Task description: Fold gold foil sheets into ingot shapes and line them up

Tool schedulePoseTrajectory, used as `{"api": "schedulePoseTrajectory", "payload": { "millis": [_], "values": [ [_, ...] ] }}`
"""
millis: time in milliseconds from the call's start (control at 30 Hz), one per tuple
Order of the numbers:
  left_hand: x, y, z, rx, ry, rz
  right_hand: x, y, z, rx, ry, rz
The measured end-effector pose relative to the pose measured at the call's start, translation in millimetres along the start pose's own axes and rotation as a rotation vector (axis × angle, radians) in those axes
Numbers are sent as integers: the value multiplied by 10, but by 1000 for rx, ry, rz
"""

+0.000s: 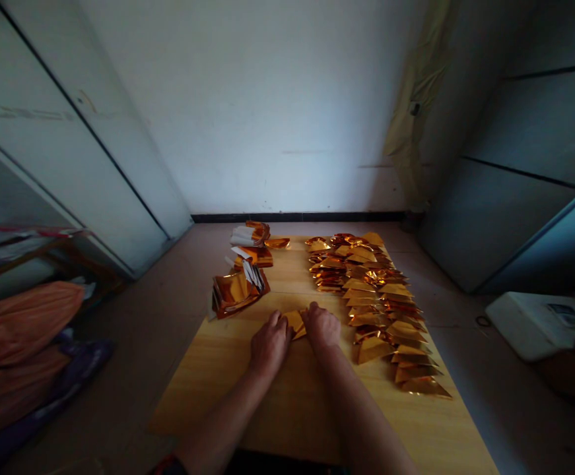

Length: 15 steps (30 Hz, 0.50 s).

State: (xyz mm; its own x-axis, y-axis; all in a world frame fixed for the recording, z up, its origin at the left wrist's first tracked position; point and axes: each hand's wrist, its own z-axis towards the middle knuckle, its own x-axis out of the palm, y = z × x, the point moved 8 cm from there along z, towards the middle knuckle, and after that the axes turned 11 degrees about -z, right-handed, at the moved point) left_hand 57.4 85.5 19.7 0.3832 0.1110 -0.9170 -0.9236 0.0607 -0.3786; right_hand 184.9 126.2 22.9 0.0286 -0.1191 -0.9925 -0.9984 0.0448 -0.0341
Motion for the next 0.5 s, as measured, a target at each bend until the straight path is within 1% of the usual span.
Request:
{"api": "schedulePoseTrajectory", "payload": {
  "millis": [133, 267, 400, 500],
  "values": [
    [-48, -38, -32, 43, -35, 17, 16, 12, -21, 5, -11, -4],
    [-100, -63, -68, 60, -42, 40, 21, -18, -32, 34, -29, 0],
    [-102, -61, -68, 47, -12, 42, -5, -110, -61, 49, -23, 77],
    [-88, -54, -52, 26, 25, 65, -40, -135, -118, 6, -23, 169]
  ]
}}
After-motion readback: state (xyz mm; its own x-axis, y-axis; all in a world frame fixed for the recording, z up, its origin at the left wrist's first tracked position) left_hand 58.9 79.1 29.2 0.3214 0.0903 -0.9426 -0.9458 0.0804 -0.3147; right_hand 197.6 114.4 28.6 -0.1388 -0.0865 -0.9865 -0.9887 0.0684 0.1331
